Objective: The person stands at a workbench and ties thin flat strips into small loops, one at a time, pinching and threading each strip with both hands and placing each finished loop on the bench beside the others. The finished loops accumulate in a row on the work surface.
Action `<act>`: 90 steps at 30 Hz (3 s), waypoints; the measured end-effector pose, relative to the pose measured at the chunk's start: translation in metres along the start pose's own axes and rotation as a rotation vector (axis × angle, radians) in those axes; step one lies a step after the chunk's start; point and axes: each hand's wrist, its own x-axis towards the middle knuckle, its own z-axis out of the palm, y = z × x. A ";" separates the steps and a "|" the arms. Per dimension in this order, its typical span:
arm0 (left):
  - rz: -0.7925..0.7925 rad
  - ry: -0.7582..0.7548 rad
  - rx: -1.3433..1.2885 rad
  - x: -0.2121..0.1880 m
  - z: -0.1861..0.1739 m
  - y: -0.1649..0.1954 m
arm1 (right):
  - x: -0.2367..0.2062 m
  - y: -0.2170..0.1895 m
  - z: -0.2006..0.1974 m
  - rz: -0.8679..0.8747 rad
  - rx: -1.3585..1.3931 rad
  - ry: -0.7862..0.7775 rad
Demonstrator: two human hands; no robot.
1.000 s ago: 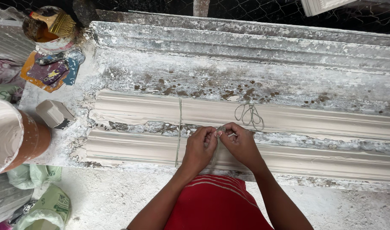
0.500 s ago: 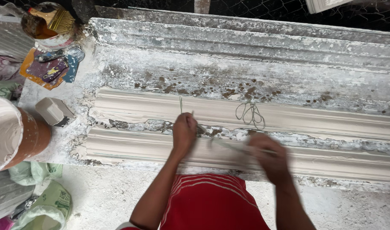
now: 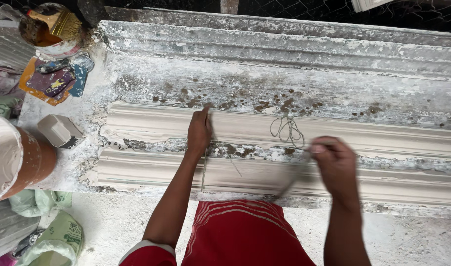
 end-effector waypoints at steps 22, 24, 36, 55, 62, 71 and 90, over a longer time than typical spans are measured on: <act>-0.129 -0.290 -0.544 -0.083 -0.010 0.110 | 0.011 0.024 0.094 0.283 0.032 -0.184; -0.147 -0.282 -0.511 -0.085 -0.008 0.108 | 0.008 0.017 0.096 0.313 -0.062 -0.172; -0.058 -0.121 -0.347 -0.093 -0.003 0.113 | 0.006 0.008 0.111 0.067 -0.501 -0.172; -0.409 -0.102 -0.077 -0.044 0.013 0.018 | -0.041 -0.033 -0.009 -0.484 0.438 -0.091; -0.198 0.068 0.090 -0.019 -0.003 -0.009 | -0.023 -0.047 -0.060 -0.409 0.847 -0.115; 0.468 -0.042 0.188 -0.069 0.009 0.052 | 0.023 0.041 0.060 0.256 0.706 -0.006; -0.456 -0.285 -0.999 -0.123 0.009 0.088 | -0.013 0.052 0.125 0.519 0.639 -0.159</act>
